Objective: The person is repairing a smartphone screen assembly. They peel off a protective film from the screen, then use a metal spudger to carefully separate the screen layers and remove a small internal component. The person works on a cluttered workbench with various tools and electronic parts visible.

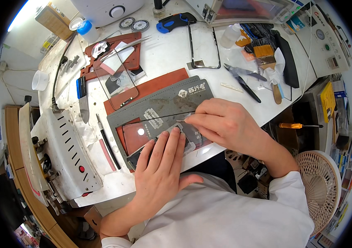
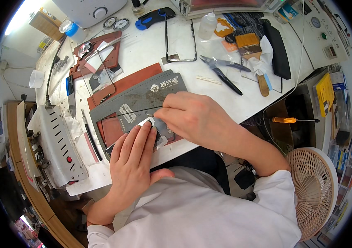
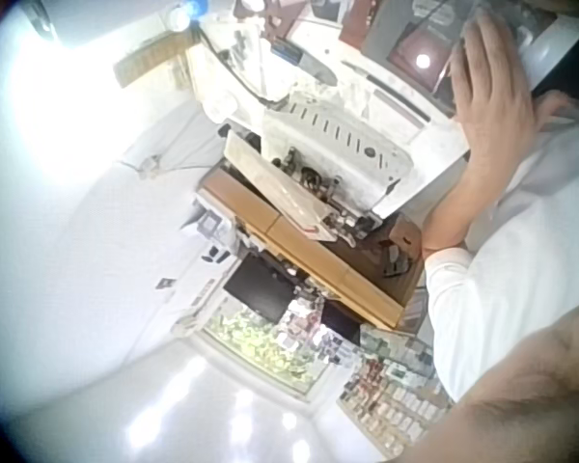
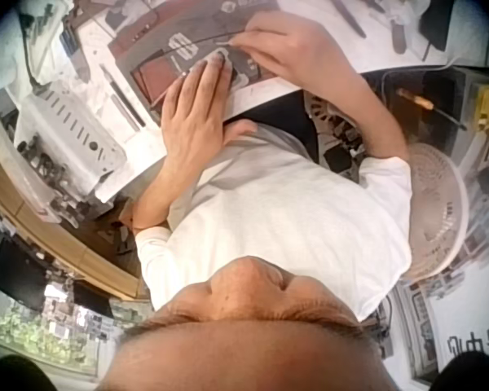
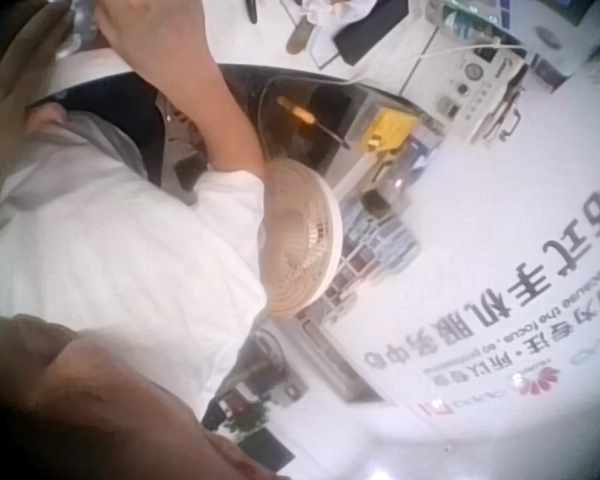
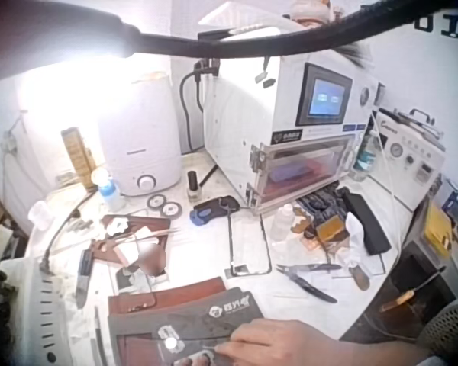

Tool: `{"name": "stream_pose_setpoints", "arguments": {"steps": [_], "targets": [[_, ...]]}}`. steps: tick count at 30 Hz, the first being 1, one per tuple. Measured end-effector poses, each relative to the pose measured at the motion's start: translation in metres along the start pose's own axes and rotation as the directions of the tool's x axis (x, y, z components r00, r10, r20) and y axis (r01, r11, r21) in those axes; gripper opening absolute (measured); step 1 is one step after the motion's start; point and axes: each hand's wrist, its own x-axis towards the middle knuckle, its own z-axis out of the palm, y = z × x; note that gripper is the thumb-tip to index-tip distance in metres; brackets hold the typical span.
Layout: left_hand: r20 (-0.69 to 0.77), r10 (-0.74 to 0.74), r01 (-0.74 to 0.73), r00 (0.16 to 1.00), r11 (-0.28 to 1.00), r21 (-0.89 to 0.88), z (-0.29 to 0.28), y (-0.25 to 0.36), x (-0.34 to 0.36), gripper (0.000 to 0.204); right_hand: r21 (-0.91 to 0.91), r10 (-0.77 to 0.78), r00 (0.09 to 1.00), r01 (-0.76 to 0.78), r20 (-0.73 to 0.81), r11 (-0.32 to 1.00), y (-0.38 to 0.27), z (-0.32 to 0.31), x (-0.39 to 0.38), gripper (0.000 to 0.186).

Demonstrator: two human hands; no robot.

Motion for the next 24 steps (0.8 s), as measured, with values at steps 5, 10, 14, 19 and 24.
{"name": "stream_pose_setpoints", "arguments": {"steps": [5,10,14,19,24], "targets": [[-0.003,0.003,-0.003,1.000,1.000,0.006,0.000,0.001,0.001,0.092,-0.002,0.009,1.000,-0.009,-0.006,1.000,0.000,0.000,-0.002,0.025],[-0.023,-0.008,0.008,1.000,1.000,0.006,0.003,0.004,0.000,0.095,0.002,0.007,1.000,-0.007,-0.016,1.000,-0.002,0.002,0.000,0.024],[-0.029,-0.034,0.034,0.999,0.999,0.008,0.005,0.007,0.001,0.096,-0.012,-0.004,1.000,0.004,-0.013,1.000,-0.002,0.004,0.002,0.025],[-0.036,-0.043,0.044,0.998,0.999,0.021,0.006,0.009,0.001,0.096,-0.015,0.010,1.000,-0.010,-0.003,1.000,-0.004,0.004,0.002,0.025],[-0.033,-0.053,0.053,0.998,0.998,0.020,0.005,0.011,0.002,0.097,-0.015,0.010,1.000,-0.011,-0.009,1.000,-0.004,0.005,0.001,0.025]]}}
